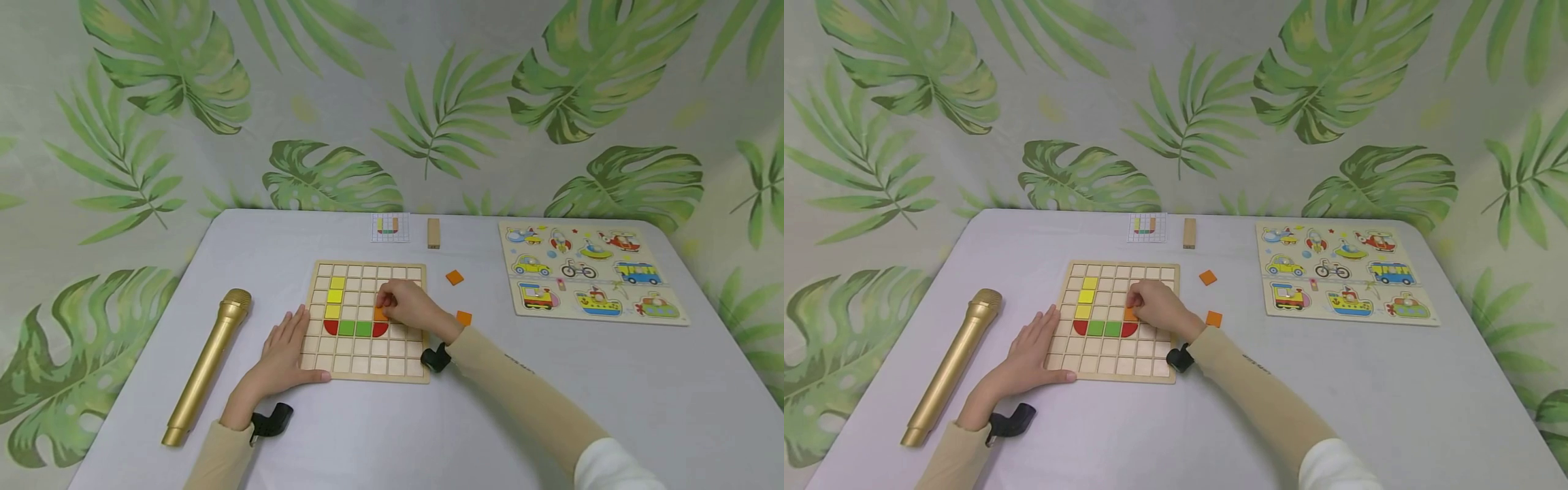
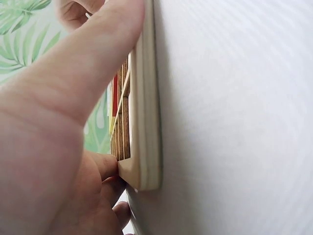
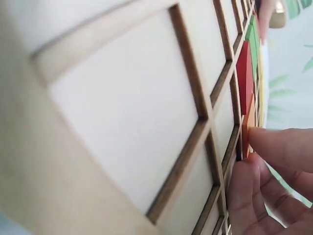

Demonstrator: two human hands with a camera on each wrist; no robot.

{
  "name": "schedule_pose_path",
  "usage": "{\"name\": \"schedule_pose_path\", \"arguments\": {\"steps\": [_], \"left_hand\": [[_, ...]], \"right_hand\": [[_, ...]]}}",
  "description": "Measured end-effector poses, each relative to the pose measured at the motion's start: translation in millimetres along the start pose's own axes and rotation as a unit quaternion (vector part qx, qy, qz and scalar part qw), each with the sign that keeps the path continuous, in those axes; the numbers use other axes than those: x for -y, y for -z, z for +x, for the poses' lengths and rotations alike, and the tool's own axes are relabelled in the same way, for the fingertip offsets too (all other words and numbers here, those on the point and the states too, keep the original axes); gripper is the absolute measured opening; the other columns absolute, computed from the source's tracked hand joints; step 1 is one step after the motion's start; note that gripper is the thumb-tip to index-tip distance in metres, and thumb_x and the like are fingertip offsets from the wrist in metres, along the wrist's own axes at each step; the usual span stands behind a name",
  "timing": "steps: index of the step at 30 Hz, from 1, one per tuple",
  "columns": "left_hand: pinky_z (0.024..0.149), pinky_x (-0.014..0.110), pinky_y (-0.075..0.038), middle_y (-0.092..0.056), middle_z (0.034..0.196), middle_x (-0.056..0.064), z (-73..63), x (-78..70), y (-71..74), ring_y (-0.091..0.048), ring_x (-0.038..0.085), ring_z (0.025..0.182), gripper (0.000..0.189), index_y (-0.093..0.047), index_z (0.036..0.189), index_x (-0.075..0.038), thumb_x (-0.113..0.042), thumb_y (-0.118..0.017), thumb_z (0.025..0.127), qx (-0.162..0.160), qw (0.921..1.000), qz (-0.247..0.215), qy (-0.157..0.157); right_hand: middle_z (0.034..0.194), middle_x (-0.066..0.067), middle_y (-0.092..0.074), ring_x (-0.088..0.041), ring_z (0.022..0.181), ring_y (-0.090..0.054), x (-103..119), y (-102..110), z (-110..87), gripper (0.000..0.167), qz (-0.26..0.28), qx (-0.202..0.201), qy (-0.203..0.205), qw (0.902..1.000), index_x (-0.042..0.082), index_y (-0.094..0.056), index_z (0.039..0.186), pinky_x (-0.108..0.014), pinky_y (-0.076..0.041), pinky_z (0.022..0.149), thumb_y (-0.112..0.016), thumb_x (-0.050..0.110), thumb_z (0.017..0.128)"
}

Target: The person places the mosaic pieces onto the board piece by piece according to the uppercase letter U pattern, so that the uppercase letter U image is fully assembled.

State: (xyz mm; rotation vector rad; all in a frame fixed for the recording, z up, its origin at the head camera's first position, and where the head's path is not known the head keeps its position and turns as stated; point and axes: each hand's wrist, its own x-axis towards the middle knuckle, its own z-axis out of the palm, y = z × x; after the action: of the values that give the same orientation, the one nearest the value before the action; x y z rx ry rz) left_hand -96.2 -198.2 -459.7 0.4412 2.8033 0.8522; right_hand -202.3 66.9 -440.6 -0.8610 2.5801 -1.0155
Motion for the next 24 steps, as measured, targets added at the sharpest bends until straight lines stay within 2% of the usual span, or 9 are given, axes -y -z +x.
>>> {"name": "schedule_pose_path", "arguments": {"steps": [7,14,19,24], "left_hand": [[0.109,0.060,-0.001,-0.004,0.156,0.024,1.1,1.8,-2.1,0.000,0.044,0.141,0.122,-0.010,0.148,0.011,-0.052,-0.080,0.070,0.006,1.0000,-0.002,0.003],[0.109,0.061,-0.001,-0.003,0.156,0.024,0.8,3.7,-3.1,0.001,0.045,0.141,0.123,-0.010,0.148,0.011,-0.053,-0.080,0.070,0.002,1.0000,-0.002,0.000],[0.109,0.061,-0.001,-0.004,0.156,0.024,0.8,3.7,-3.3,0.001,0.045,0.141,0.122,-0.010,0.148,0.011,-0.053,-0.079,0.070,0.000,1.0000,0.000,-0.001],[0.109,0.061,-0.002,-0.004,0.157,0.024,0.8,2.1,-1.5,0.000,0.044,0.141,0.122,-0.011,0.148,0.011,-0.053,-0.079,0.070,0.003,1.0000,0.000,0.003]], "right_hand": [[0.084,-0.001,-0.062,-0.014,0.075,-0.055,-10,12,-9.0,0.008,0.098,0.006,-0.014,0.9951,0.004,-0.066,0.092,-0.026,-0.047,0.071,-0.066,0.000,0.086],[0.087,-0.007,-0.063,-0.021,0.077,-0.057,-31,33,-25.6,0.013,0.199,-0.004,-0.043,0.9791,-0.003,-0.066,0.100,-0.030,-0.049,0.066,-0.065,0.004,0.089],[0.090,-0.011,-0.063,-0.023,0.077,-0.056,-54,48,-44.3,0.016,0.226,-0.020,-0.049,0.9726,-0.005,-0.065,0.102,-0.029,-0.049,0.068,-0.064,0.006,0.091],[0.094,-0.011,-0.063,-0.021,0.080,-0.056,-73,62,-67.3,0.020,0.227,-0.040,-0.098,0.9681,-0.004,-0.064,0.105,-0.026,-0.049,0.067,-0.066,0.010,0.090]]}}
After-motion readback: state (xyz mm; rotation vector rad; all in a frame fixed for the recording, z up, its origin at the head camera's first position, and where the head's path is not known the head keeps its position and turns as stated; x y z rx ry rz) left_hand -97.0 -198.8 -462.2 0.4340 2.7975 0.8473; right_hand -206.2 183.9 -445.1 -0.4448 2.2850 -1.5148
